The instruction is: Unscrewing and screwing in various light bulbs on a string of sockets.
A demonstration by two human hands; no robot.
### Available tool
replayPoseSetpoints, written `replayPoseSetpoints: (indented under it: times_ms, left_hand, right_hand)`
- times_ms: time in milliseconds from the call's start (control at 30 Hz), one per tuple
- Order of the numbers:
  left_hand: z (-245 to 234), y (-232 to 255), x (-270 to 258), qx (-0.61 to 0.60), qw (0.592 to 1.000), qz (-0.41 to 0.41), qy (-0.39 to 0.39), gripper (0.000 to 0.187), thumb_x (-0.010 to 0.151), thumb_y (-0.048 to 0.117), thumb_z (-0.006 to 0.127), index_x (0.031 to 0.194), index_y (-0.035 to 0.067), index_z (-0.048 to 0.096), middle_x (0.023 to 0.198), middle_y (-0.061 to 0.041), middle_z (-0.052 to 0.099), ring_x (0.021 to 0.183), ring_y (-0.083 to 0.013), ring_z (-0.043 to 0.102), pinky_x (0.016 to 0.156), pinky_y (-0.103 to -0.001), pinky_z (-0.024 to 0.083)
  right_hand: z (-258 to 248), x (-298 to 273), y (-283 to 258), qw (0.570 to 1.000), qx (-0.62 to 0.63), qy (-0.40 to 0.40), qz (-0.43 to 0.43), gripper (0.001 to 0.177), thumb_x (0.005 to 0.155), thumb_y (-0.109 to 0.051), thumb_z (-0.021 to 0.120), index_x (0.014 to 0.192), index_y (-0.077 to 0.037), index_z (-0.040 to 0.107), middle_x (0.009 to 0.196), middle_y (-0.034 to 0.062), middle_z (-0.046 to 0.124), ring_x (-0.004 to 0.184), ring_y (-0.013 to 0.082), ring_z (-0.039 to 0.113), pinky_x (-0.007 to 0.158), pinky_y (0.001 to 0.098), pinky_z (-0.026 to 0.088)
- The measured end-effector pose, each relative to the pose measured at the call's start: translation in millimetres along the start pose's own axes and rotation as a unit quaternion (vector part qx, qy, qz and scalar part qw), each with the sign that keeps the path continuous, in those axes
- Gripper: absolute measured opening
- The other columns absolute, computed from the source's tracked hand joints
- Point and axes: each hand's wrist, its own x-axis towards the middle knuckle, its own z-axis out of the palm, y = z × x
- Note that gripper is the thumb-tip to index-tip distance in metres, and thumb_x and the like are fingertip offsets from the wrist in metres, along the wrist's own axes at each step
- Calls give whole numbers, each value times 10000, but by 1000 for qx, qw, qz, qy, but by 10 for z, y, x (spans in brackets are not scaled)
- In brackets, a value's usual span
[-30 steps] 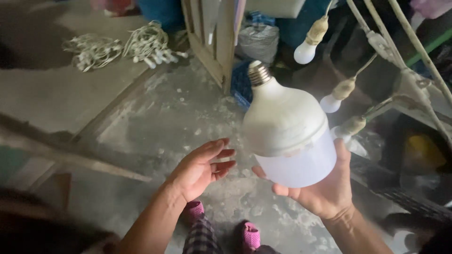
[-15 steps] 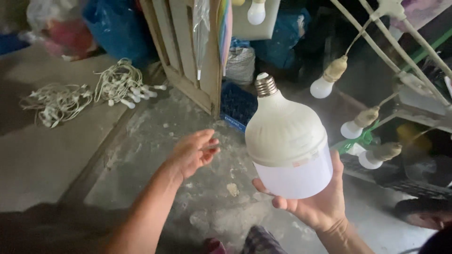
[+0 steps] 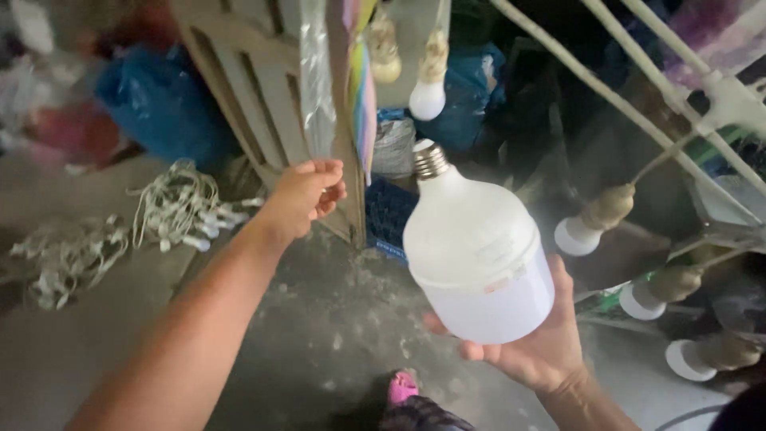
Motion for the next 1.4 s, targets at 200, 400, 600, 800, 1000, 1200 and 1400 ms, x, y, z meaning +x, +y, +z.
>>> replayPoseSetpoints:
  times_ms: [200,400,600,800,1000,1200,1400]
  left_hand:
    - [267,1094,968,70,988,133,-17,245,959,254,696,1186,173,650,940,18,719,762,-97,670,631,-268,534]
    - [104,1765,1798,67,951,299,-31,262,997,201,735,1222,159,609,1051,-16,688,833,-131,679,624,-287,517]
    - [273,2176,1449,189,917,351,-36,177,1012,281,690,1146,188,622,1018,57,693,859,-66,675,670,-245,546]
    - [114,2380,1906,220,887,405,34,226,1076,324,697,979,120,692,854,17,676,742,-106,629,621,-275,475]
    - [146,2740,2041,166,795,579,-68,167,1023,199,740,1079,54,679,1025,-39,722,923,-126,702,788,-319,560]
    - [-44,3182,1558,73,879,332,-335,198,1008,307,700,1065,120,674,982,-1,709,912,-131,691,846,-330,592]
    - [-133,3388,1538,18,831,237,-504,199,1055,300,680,1119,112,675,1032,-17,694,943,-143,654,875,-364,566]
  right_hand:
    - [8,576,-341,999,46,-5,-4,917,880,-674,616,1629,-311,232,1600,279,222,1280,689,359,828,639,571]
    - [26,830,-478,999,43,11,-3,915,850,-654,625,1625,-346,249,1607,278,223,1290,672,376,853,629,573]
    - [32,1070,-432,999,9,20,-33,912,878,-672,599,1634,-289,263,1600,284,307,1292,692,408,827,625,577]
    - [36,1523,-272,994,-30,56,-84,913,872,-698,585,1616,-250,304,1540,267,418,1260,578,485,812,646,579]
    - [378,2298,-5,978,-120,39,-166,896,915,-655,592,1639,-221,294,1534,260,441,1274,559,532,852,582,582]
    - [587,2797,241,909,-243,151,-304,1012,867,-620,657,1656,-174,208,1541,273,404,1339,500,492,976,659,516]
    - [1025,3141,411,700,-472,213,-492,1214,801,-635,756,1638,-39,108,1566,281,304,1458,419,390,1161,578,394]
